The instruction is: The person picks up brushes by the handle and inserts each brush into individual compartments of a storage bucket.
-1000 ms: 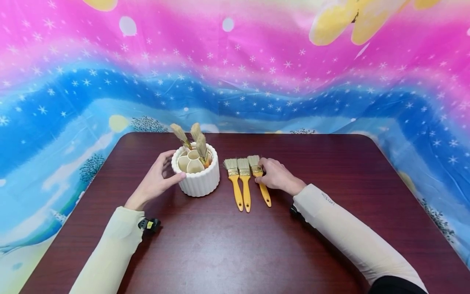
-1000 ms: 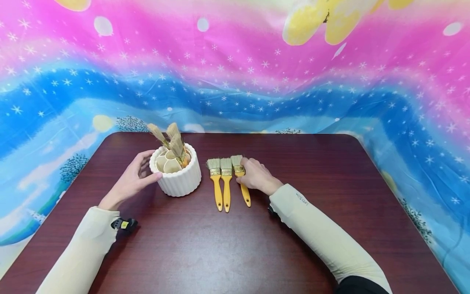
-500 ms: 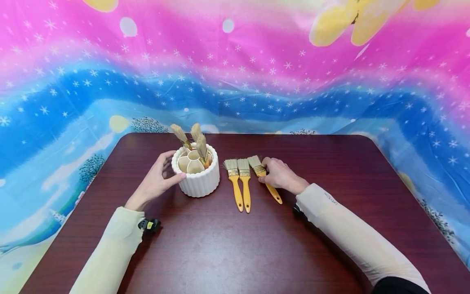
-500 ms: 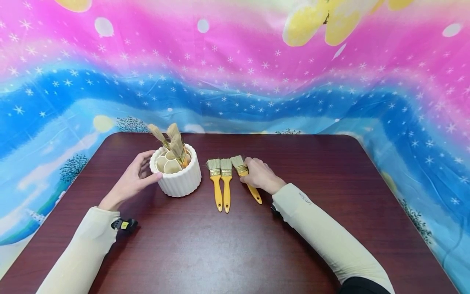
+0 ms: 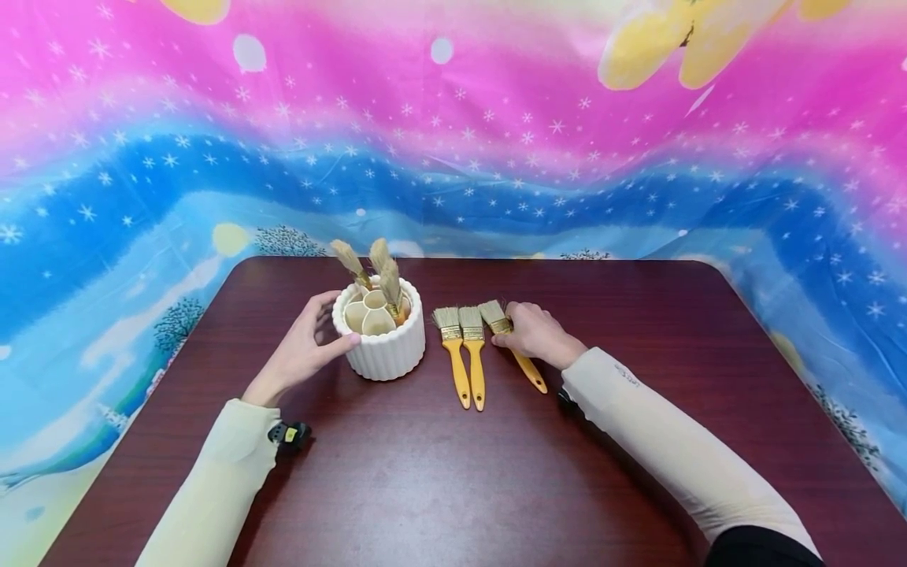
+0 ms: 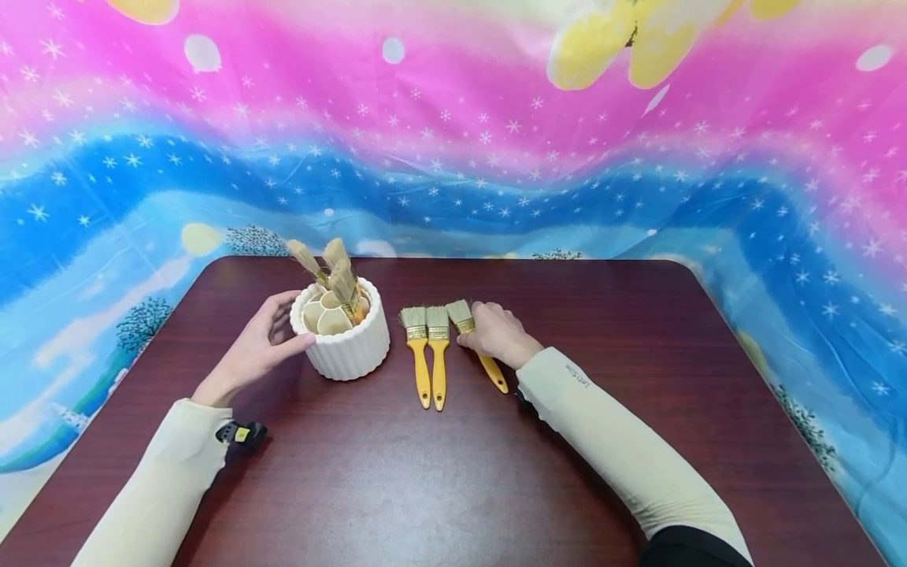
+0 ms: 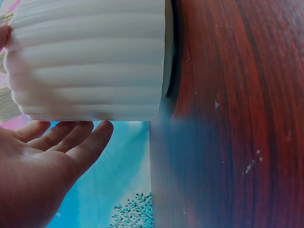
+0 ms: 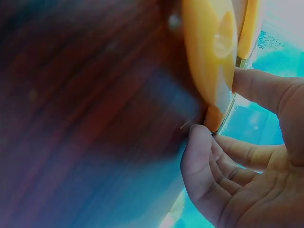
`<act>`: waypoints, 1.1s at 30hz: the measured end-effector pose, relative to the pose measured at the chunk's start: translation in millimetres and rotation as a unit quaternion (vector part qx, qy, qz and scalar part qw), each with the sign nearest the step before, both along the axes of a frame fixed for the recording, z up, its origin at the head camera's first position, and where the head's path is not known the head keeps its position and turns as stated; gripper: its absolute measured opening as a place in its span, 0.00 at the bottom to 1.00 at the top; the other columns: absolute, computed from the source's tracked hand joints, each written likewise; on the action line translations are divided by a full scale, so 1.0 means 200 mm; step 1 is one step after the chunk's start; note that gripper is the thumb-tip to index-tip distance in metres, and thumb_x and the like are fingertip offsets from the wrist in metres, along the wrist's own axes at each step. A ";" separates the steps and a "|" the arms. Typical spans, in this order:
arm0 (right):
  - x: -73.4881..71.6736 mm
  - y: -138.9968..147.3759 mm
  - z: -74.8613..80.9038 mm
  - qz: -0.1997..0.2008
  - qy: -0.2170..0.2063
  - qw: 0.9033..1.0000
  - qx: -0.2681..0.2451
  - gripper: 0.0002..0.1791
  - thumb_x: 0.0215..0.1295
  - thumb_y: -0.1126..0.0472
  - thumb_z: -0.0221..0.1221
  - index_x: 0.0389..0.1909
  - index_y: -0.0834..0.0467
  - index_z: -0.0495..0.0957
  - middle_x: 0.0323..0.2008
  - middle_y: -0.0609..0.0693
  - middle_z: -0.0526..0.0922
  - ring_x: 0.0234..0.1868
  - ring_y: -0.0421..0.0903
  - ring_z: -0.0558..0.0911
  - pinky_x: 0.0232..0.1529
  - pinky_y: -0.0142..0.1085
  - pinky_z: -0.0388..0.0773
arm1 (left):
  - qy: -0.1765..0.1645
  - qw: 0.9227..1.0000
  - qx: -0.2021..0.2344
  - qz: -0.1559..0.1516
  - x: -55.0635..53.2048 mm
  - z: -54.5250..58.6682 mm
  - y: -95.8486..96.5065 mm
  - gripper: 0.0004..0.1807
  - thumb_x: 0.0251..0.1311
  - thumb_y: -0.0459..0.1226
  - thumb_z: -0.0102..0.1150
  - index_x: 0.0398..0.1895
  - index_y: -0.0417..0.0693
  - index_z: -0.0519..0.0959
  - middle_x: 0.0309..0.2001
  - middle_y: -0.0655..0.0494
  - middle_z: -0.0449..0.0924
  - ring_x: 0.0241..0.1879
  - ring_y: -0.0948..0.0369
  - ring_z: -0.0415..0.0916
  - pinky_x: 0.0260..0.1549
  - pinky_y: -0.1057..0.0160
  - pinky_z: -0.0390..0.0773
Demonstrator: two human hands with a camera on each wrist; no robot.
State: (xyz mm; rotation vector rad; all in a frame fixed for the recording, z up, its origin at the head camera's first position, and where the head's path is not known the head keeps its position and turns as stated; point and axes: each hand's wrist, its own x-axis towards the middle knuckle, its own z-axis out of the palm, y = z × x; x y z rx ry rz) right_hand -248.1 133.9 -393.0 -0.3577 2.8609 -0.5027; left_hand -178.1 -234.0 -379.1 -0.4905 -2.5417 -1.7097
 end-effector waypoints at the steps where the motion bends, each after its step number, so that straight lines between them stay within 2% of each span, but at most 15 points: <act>1: 0.00 0.00 0.00 0.000 -0.001 1.000 0.000 0.20 0.59 0.48 0.65 0.41 0.58 0.73 0.30 0.54 0.73 0.26 0.49 0.71 0.24 0.39 0.67 | 0.000 1.000 0.000 0.000 0.00 0.00 0.00 0.41 0.57 0.36 0.66 0.70 0.43 0.54 0.67 0.42 0.61 0.64 0.48 0.61 0.60 0.42 0.62; 6: -0.01 0.01 0.02 0.003 -0.017 1.000 0.002 0.19 0.60 0.50 0.65 0.43 0.58 0.73 0.32 0.53 0.74 0.28 0.50 0.72 0.26 0.39 0.67 | -0.003 1.000 0.000 -0.001 0.00 0.00 0.00 0.42 0.57 0.36 0.66 0.71 0.43 0.53 0.67 0.42 0.61 0.64 0.47 0.61 0.61 0.41 0.61; 15: -0.02 0.03 0.01 0.006 -0.009 1.000 0.018 0.19 0.58 0.50 0.65 0.44 0.57 0.73 0.34 0.52 0.75 0.30 0.50 0.72 0.28 0.41 0.67 | -0.003 1.000 -0.002 -0.001 0.00 -0.01 -0.01 0.43 0.57 0.35 0.66 0.71 0.42 0.52 0.67 0.40 0.60 0.65 0.46 0.60 0.60 0.40 0.61; 20: -0.03 0.02 0.01 0.005 -0.011 0.999 0.031 0.31 0.58 0.49 0.65 0.59 0.58 0.70 0.46 0.55 0.76 0.39 0.52 0.75 0.37 0.46 0.73 | -0.005 1.000 -0.002 0.001 0.00 0.00 0.00 0.42 0.57 0.36 0.66 0.71 0.43 0.53 0.68 0.42 0.60 0.65 0.47 0.60 0.60 0.41 0.62; 22: -0.03 0.02 0.01 0.006 -0.012 0.999 0.037 0.33 0.59 0.49 0.65 0.62 0.58 0.68 0.48 0.55 0.76 0.42 0.52 0.75 0.39 0.47 0.73 | -0.007 1.000 -0.003 0.003 0.00 0.00 0.00 0.42 0.57 0.37 0.66 0.71 0.44 0.53 0.67 0.42 0.60 0.65 0.47 0.61 0.60 0.41 0.63; 33: -0.04 0.02 0.01 0.012 -0.008 0.999 0.043 0.19 0.60 0.49 0.64 0.45 0.56 0.75 0.33 0.51 0.75 0.30 0.50 0.71 0.27 0.41 0.65 | -0.006 1.000 -0.003 0.002 -0.01 -0.01 -0.01 0.45 0.57 0.36 0.66 0.73 0.42 0.50 0.68 0.41 0.60 0.65 0.47 0.61 0.58 0.42 0.65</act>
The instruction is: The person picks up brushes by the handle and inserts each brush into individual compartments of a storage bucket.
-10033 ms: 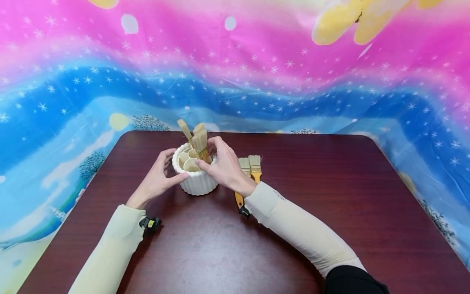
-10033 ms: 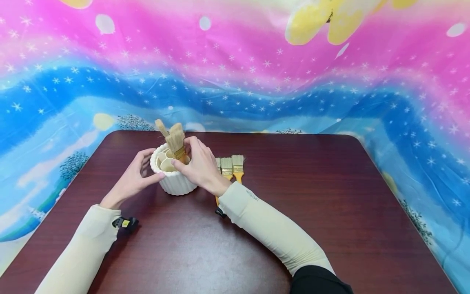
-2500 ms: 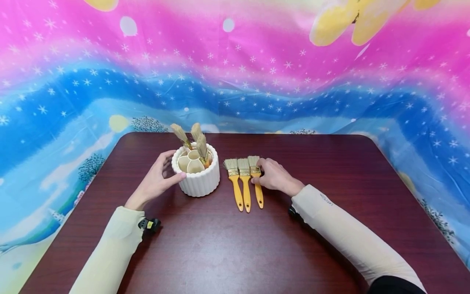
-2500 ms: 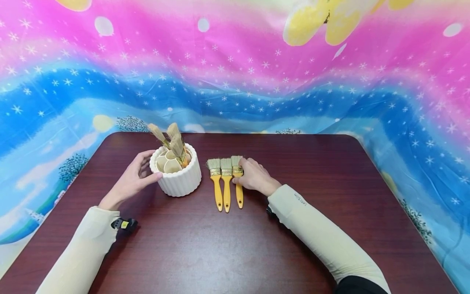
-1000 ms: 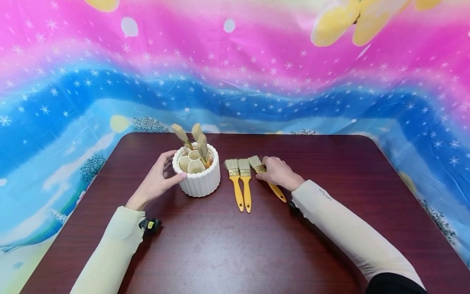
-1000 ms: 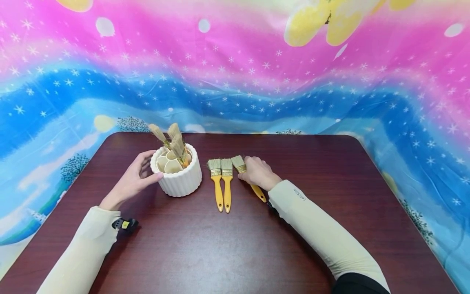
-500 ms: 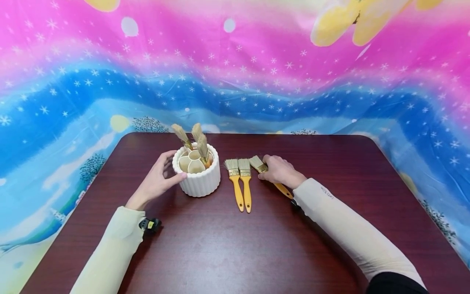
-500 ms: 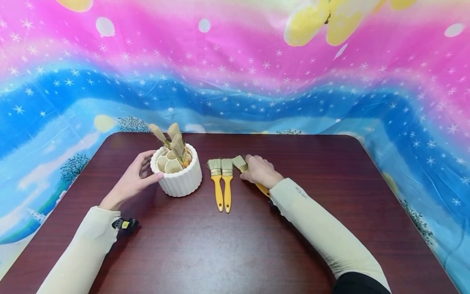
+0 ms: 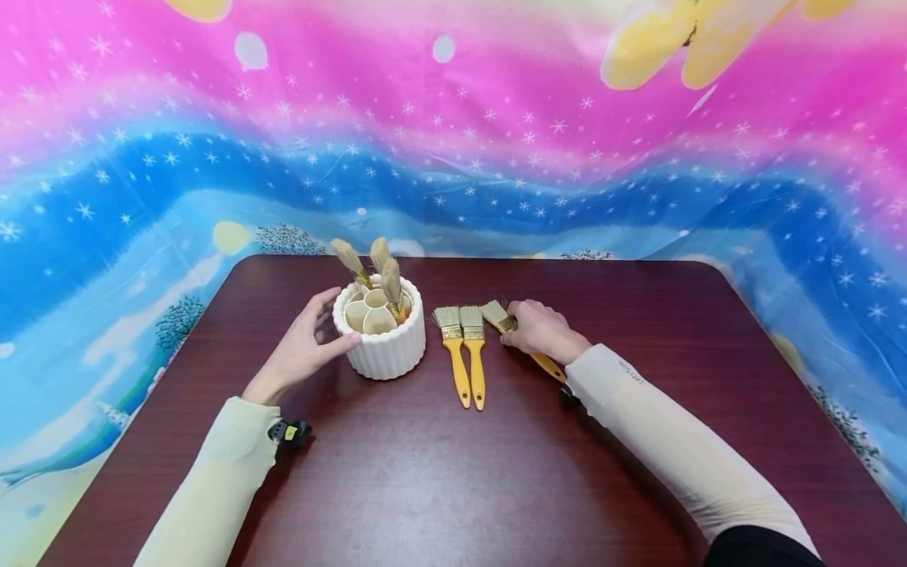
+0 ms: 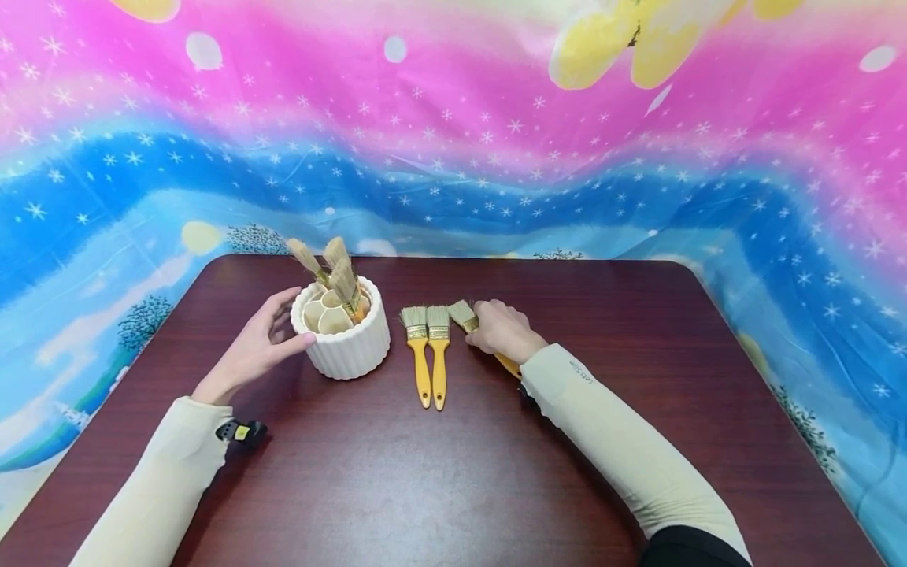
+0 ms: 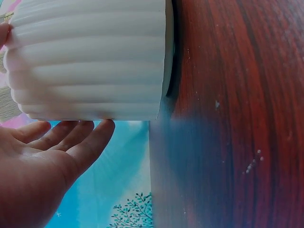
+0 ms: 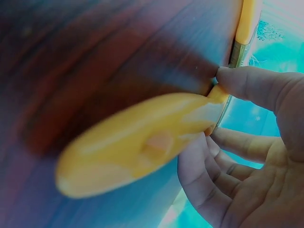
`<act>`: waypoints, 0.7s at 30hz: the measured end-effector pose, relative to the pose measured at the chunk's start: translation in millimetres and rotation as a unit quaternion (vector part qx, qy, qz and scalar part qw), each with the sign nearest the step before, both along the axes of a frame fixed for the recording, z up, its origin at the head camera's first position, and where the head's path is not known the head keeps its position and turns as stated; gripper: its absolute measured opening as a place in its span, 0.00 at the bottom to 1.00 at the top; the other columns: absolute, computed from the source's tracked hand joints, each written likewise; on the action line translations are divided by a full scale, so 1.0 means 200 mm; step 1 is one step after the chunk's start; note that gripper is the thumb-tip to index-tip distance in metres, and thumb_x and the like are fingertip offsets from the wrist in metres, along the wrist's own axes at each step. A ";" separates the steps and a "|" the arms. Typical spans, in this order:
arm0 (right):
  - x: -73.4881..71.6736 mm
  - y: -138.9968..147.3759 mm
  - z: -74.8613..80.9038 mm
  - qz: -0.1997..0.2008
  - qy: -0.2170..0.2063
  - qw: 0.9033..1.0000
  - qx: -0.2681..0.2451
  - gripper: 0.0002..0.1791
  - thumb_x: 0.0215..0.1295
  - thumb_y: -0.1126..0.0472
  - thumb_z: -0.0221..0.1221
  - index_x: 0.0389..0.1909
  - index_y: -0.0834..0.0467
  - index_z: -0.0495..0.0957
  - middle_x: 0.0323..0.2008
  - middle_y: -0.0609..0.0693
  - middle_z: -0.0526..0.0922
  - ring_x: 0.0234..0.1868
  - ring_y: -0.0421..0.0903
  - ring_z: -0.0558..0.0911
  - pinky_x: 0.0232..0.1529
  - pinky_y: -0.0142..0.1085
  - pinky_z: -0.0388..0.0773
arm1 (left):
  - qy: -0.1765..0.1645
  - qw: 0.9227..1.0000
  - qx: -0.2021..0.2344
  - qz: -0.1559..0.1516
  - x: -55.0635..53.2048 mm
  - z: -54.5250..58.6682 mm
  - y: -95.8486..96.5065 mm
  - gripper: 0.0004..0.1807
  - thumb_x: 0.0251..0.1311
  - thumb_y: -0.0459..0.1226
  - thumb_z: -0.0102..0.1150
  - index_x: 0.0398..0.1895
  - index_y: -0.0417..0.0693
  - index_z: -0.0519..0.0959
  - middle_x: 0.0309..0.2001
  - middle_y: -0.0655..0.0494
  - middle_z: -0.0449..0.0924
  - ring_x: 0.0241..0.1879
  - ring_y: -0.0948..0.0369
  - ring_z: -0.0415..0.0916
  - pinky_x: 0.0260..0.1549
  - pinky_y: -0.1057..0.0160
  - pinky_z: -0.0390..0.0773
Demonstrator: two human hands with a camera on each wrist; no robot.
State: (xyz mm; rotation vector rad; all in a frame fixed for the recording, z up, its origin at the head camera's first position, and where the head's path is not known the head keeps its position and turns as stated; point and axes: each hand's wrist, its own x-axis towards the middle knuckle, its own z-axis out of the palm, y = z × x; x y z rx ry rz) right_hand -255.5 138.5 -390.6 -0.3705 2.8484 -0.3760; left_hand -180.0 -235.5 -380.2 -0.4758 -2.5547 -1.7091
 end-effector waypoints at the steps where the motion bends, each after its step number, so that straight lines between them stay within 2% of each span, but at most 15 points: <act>1: 0.00 0.00 0.00 0.000 0.000 1.000 -0.001 0.18 0.60 0.50 0.64 0.45 0.56 0.75 0.32 0.51 0.75 0.29 0.50 0.71 0.27 0.41 0.65 | 0.001 1.000 0.001 -0.001 0.00 0.00 0.00 0.45 0.57 0.36 0.66 0.73 0.42 0.50 0.68 0.41 0.60 0.65 0.47 0.61 0.58 0.42 0.65; 9: 0.01 0.02 0.00 0.001 0.000 1.000 -0.008 0.18 0.61 0.51 0.63 0.46 0.56 0.75 0.33 0.51 0.75 0.29 0.50 0.72 0.27 0.41 0.65 | 0.003 1.000 0.003 -0.007 -0.01 -0.01 0.00 0.46 0.57 0.35 0.66 0.73 0.40 0.50 0.68 0.41 0.59 0.65 0.48 0.60 0.58 0.43 0.66; 16: 0.00 0.03 0.00 -0.013 0.025 0.999 -0.028 0.25 0.60 0.51 0.63 0.56 0.57 0.73 0.43 0.52 0.76 0.36 0.50 0.73 0.32 0.43 0.69 | 0.001 1.000 -0.003 -0.005 0.00 0.00 0.00 0.47 0.56 0.36 0.67 0.74 0.43 0.50 0.70 0.43 0.57 0.66 0.48 0.60 0.58 0.43 0.66; 21: 0.01 0.03 0.01 -0.024 0.031 0.999 -0.036 0.25 0.60 0.52 0.62 0.56 0.57 0.72 0.43 0.53 0.74 0.37 0.51 0.73 0.33 0.43 0.70 | -0.001 1.000 -0.008 -0.002 0.00 0.00 0.00 0.47 0.56 0.37 0.67 0.74 0.44 0.50 0.70 0.43 0.57 0.67 0.49 0.59 0.59 0.44 0.66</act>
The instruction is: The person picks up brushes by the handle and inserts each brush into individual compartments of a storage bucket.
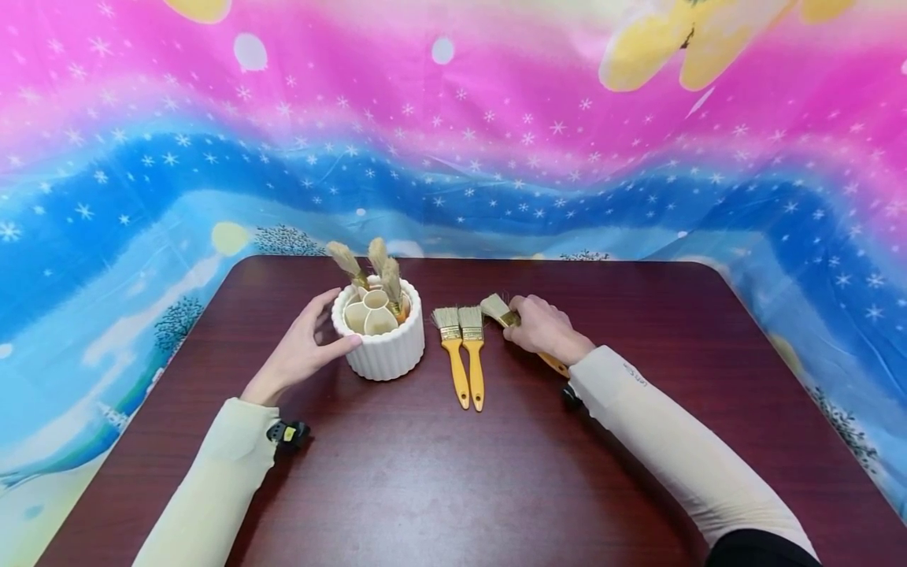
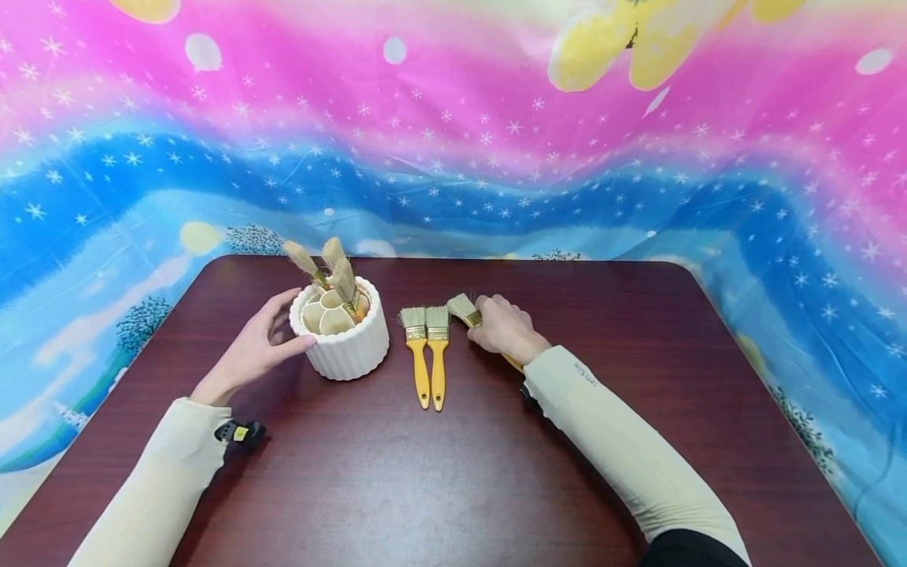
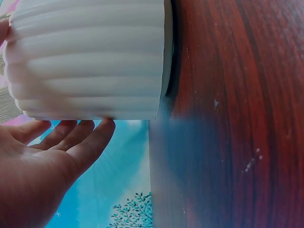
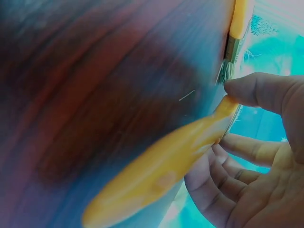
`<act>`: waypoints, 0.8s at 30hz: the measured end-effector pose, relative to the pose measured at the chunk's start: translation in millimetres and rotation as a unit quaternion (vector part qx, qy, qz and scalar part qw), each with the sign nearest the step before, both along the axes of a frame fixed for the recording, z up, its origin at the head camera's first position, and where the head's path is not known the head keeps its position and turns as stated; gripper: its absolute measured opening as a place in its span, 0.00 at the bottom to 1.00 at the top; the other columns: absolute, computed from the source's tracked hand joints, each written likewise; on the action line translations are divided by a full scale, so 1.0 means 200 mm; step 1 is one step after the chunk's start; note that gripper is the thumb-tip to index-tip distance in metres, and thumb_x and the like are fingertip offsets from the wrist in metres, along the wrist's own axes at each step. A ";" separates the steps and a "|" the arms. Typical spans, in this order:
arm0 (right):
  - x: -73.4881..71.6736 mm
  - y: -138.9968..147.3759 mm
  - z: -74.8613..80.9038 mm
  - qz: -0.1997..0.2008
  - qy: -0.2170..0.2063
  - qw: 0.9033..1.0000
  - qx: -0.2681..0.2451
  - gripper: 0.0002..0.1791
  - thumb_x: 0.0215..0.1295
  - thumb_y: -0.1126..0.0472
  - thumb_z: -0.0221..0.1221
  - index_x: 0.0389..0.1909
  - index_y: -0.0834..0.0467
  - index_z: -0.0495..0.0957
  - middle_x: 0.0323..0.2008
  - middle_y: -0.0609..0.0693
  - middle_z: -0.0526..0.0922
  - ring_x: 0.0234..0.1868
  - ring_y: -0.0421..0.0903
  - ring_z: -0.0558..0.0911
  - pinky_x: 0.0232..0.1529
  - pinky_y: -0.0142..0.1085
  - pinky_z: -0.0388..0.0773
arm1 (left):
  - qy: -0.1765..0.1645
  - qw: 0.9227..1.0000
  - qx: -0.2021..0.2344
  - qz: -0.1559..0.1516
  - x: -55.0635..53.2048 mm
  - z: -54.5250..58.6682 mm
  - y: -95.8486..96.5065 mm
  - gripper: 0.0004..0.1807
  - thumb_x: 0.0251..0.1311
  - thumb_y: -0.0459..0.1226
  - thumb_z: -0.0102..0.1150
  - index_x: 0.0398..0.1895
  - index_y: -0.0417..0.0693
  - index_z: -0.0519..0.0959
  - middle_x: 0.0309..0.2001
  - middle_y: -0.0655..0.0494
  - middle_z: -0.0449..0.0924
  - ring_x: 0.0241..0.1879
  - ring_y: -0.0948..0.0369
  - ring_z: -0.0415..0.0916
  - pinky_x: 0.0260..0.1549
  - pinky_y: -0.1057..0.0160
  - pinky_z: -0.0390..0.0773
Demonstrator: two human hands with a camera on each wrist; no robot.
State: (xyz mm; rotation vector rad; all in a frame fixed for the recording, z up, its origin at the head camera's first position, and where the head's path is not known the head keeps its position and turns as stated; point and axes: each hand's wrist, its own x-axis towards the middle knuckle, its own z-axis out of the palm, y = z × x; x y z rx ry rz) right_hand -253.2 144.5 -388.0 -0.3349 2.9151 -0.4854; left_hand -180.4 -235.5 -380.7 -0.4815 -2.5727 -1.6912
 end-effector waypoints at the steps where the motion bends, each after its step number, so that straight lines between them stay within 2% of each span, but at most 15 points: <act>1: 0.00 0.00 0.00 -0.002 0.003 1.000 -0.002 0.25 0.60 0.52 0.62 0.56 0.57 0.72 0.43 0.53 0.73 0.36 0.51 0.73 0.32 0.43 0.70 | 0.000 1.000 -0.001 0.000 0.00 0.00 0.00 0.46 0.56 0.37 0.67 0.74 0.44 0.50 0.70 0.43 0.57 0.67 0.49 0.59 0.59 0.44 0.66; 11: 0.02 0.00 0.03 -0.002 0.075 0.997 -0.030 0.27 0.56 0.53 0.63 0.57 0.56 0.73 0.41 0.51 0.74 0.35 0.50 0.74 0.30 0.42 0.70 | 0.002 1.000 0.003 -0.002 0.00 0.00 0.00 0.45 0.56 0.36 0.67 0.73 0.43 0.52 0.69 0.43 0.59 0.65 0.48 0.61 0.58 0.44 0.66; 24: 0.05 -0.01 0.04 0.002 0.102 0.993 -0.058 0.26 0.54 0.51 0.64 0.54 0.53 0.74 0.39 0.48 0.74 0.35 0.48 0.73 0.30 0.42 0.71 | 0.007 1.000 0.009 -0.007 0.00 0.00 0.00 0.43 0.56 0.35 0.67 0.71 0.43 0.54 0.68 0.43 0.60 0.65 0.49 0.62 0.57 0.44 0.68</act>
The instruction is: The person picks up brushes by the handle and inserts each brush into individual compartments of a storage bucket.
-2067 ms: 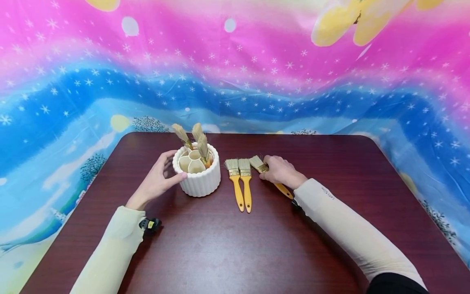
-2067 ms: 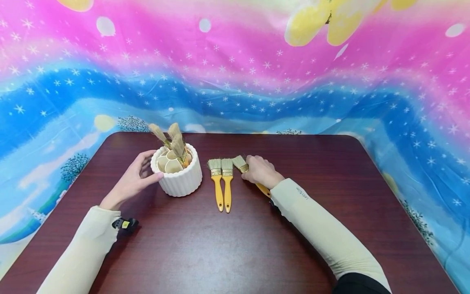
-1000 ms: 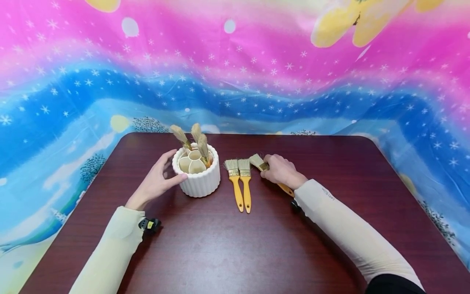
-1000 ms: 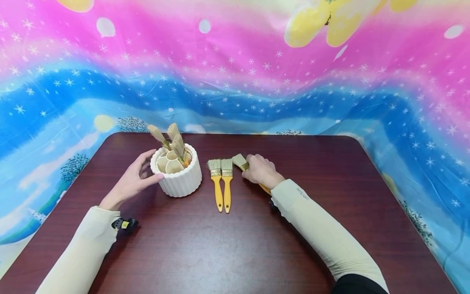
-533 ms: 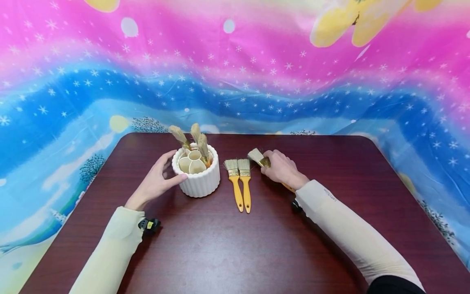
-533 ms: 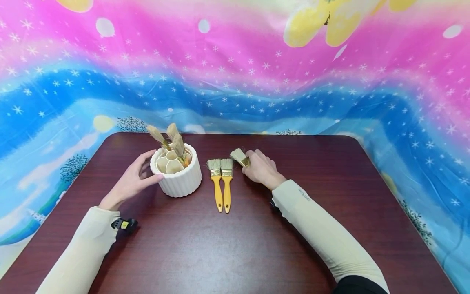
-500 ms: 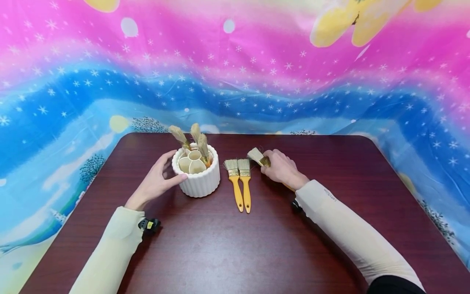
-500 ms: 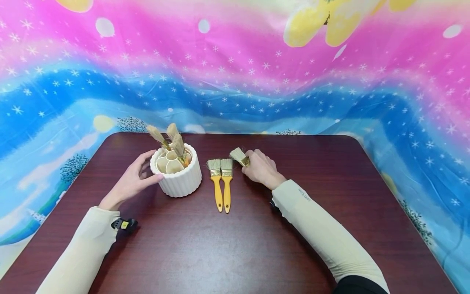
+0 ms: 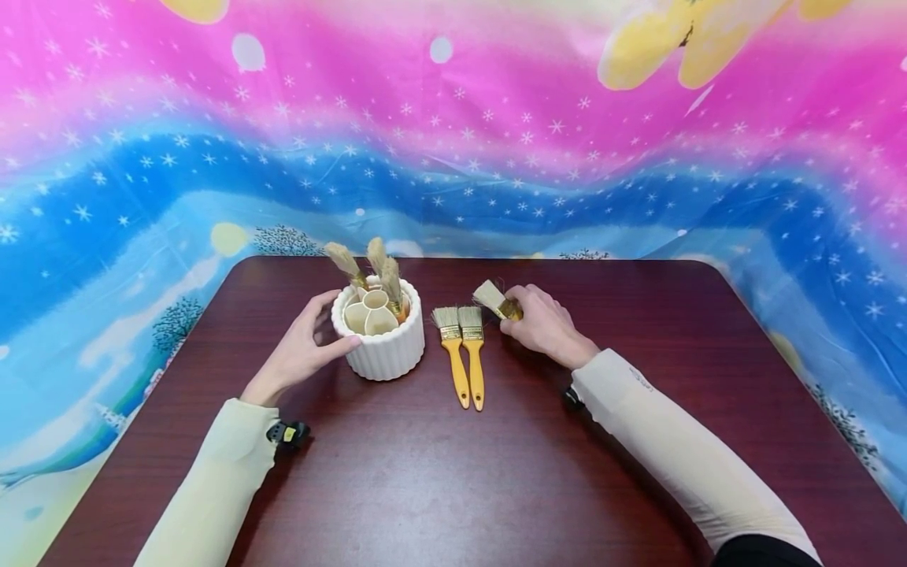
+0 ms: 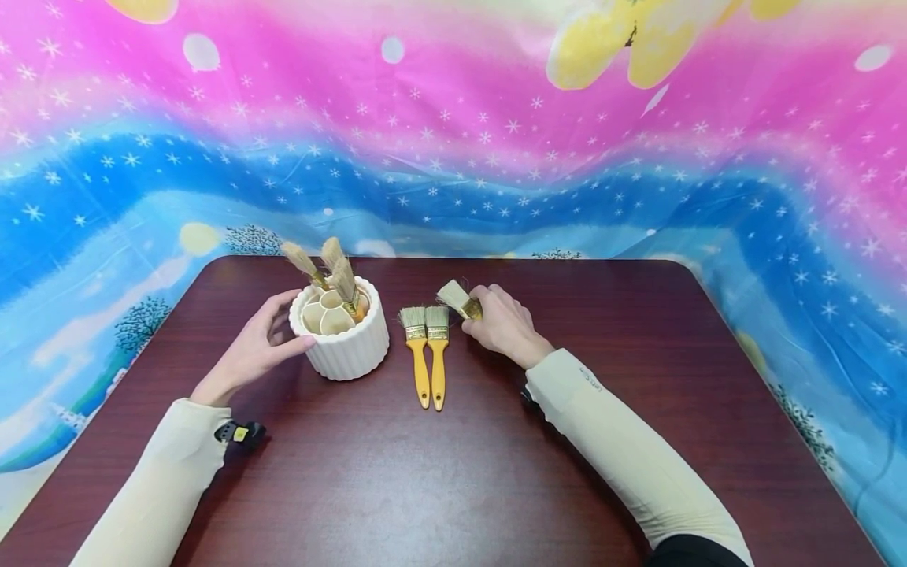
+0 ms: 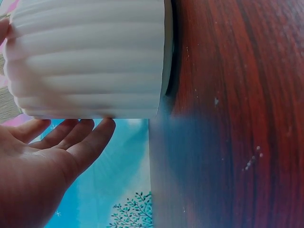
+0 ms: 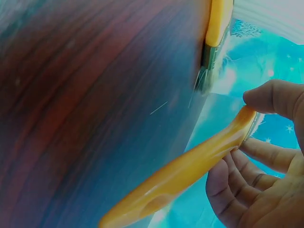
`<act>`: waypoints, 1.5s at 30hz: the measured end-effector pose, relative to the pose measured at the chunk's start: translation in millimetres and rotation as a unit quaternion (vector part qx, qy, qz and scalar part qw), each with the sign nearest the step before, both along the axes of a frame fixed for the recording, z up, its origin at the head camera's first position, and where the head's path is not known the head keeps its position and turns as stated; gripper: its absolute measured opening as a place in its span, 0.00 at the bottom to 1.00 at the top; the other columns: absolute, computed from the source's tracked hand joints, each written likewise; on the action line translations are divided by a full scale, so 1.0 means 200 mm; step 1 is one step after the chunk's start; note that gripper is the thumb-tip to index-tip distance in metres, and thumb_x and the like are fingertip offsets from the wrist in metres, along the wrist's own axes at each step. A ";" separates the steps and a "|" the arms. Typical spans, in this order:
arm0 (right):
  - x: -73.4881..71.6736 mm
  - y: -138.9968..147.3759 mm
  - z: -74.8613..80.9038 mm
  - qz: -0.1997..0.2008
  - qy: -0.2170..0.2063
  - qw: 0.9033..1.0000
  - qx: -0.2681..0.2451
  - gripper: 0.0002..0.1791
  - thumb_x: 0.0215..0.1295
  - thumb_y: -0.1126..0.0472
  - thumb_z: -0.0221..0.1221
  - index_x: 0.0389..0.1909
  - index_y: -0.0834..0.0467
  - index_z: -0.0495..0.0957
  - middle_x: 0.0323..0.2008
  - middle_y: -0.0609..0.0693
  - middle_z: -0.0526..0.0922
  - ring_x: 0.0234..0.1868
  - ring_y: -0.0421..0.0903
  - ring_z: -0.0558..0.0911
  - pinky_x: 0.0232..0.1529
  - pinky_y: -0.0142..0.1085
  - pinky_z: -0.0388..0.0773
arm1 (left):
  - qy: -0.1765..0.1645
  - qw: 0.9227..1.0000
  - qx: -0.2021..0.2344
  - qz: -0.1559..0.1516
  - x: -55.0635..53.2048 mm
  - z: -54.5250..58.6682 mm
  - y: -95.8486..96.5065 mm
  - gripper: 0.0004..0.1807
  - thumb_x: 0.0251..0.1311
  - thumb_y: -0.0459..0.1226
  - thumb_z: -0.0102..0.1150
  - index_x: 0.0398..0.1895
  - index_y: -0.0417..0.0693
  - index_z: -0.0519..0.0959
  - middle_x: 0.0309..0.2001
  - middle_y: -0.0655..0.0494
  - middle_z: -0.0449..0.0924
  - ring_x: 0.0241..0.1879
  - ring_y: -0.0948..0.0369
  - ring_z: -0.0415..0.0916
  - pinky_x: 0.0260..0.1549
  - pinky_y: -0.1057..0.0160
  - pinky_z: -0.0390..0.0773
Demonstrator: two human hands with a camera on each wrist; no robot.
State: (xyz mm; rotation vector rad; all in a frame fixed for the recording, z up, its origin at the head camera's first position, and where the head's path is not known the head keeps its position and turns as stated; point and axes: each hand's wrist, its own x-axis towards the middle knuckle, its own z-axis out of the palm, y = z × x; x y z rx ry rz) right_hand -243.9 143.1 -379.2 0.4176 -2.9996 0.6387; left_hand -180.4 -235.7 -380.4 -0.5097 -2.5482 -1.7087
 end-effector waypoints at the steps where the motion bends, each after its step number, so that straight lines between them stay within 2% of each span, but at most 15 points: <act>1: 0.00 0.00 0.00 0.001 0.003 1.000 -0.003 0.26 0.54 0.51 0.64 0.54 0.53 0.74 0.38 0.49 0.74 0.35 0.48 0.73 0.30 0.41 0.71 | 0.000 1.000 0.000 0.000 0.00 0.00 0.00 0.43 0.56 0.35 0.67 0.71 0.43 0.54 0.68 0.43 0.60 0.65 0.49 0.62 0.57 0.43 0.67; 9: 0.02 -0.01 0.02 0.003 0.018 0.999 -0.037 0.26 0.52 0.52 0.65 0.54 0.52 0.73 0.36 0.47 0.72 0.35 0.47 0.72 0.30 0.40 0.70 | -0.002 1.000 -0.016 0.014 0.00 0.00 0.00 0.42 0.56 0.37 0.67 0.69 0.41 0.54 0.67 0.41 0.60 0.66 0.46 0.59 0.59 0.40 0.63; 21: 0.06 -0.04 0.07 0.011 0.046 0.994 -0.099 0.26 0.50 0.52 0.65 0.52 0.51 0.72 0.37 0.46 0.72 0.36 0.45 0.70 0.33 0.39 0.70 | -0.011 1.000 0.008 0.015 0.00 0.00 0.00 0.40 0.56 0.36 0.67 0.66 0.39 0.55 0.66 0.41 0.62 0.65 0.48 0.60 0.61 0.44 0.62; 28: 0.08 -0.06 0.09 0.031 0.062 0.991 -0.113 0.27 0.50 0.53 0.64 0.53 0.53 0.72 0.38 0.47 0.72 0.36 0.45 0.71 0.33 0.38 0.69 | -0.011 1.000 0.013 0.015 0.01 -0.01 0.00 0.39 0.55 0.35 0.67 0.65 0.38 0.54 0.63 0.41 0.63 0.64 0.48 0.62 0.60 0.45 0.64; 35: 0.09 -0.09 0.12 0.035 0.065 0.989 -0.130 0.26 0.50 0.54 0.64 0.52 0.53 0.71 0.37 0.46 0.71 0.37 0.49 0.74 0.32 0.38 0.70 | -0.009 1.000 0.016 0.013 0.00 -0.01 0.00 0.39 0.55 0.34 0.67 0.65 0.38 0.54 0.63 0.41 0.63 0.64 0.48 0.62 0.61 0.45 0.64; 40: 0.10 -0.10 0.13 0.047 0.075 0.986 -0.140 0.25 0.51 0.56 0.63 0.52 0.54 0.71 0.38 0.47 0.72 0.35 0.44 0.72 0.33 0.38 0.70 | -0.010 1.000 0.014 0.014 0.00 -0.01 0.00 0.40 0.55 0.34 0.67 0.65 0.38 0.54 0.63 0.41 0.63 0.63 0.48 0.62 0.60 0.45 0.64; 45: 0.10 -0.12 0.14 0.059 0.081 0.983 -0.153 0.25 0.53 0.56 0.64 0.52 0.56 0.71 0.39 0.48 0.72 0.34 0.44 0.72 0.34 0.37 0.71 | -0.013 1.000 0.013 0.016 0.00 -0.01 0.00 0.40 0.55 0.35 0.67 0.65 0.38 0.54 0.63 0.41 0.63 0.63 0.49 0.62 0.60 0.45 0.65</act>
